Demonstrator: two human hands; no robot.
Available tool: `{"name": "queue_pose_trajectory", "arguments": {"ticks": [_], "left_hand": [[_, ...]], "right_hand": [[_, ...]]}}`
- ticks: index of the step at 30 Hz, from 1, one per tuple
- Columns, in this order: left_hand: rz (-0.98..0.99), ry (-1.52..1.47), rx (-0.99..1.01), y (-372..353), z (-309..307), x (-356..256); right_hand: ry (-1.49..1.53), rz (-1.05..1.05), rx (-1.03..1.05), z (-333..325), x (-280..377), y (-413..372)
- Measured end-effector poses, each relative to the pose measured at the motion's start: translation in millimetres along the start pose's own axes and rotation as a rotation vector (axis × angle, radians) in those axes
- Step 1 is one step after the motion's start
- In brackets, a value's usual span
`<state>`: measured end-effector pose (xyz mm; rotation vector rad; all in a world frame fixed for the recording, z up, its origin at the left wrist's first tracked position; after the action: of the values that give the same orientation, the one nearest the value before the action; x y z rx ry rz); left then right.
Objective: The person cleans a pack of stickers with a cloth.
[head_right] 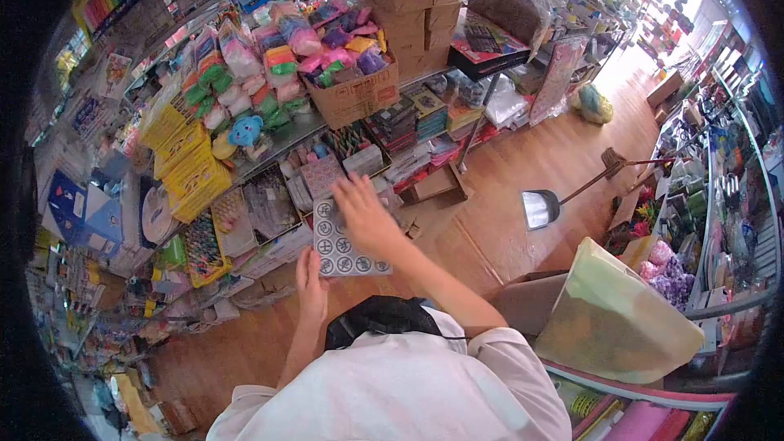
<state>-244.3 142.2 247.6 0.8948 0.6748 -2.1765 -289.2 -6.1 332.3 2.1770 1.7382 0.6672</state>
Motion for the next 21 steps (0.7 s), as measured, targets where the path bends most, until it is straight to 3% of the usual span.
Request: {"name": "queue_pose_trajectory", "arguments": {"ticks": [6, 10, 14, 16, 19, 21], "left_hand": [[0.141, 0.062, -0.13, 8.2, -26.3, -15.8], [0.059, -0.063, -0.115, -0.7, -31.4, 1.8], [0.03, 0.026, -0.024, 1.2, -20.6, 10.4], [0.038, 0.023, -0.034, 2.9, -12.3, -0.6], [0.18, 0.192, -0.069, 13.9, -26.3, -7.5], [0.161, 0.126, -0.021, 16.9, -30.4, -6.7]], "right_hand": [[0.164, -0.179, 0.071, -2.7, 60.2, -54.5], [0.047, -0.053, 0.059, 1.0, 0.9, -36.8], [0.026, 0.027, 0.012, 0.0, -9.3, -6.0], [-0.053, -0.079, 0.066, 11.2, 16.7, -7.5], [0.04, -0.156, 0.114, 3.9, 63.7, -37.2], [0.123, -0.284, 0.112, -7.0, 83.2, -55.7]]}}
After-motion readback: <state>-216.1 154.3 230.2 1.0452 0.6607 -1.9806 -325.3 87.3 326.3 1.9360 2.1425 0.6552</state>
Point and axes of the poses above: each hand's wrist, its own y-axis towards the middle knuckle, its own z-axis out of the palm, x = y × z, the point moved 6 cm from there along y, towards the middle knuckle, and after that the axes turned 15 degrees about -y, right-handed, at the moved point
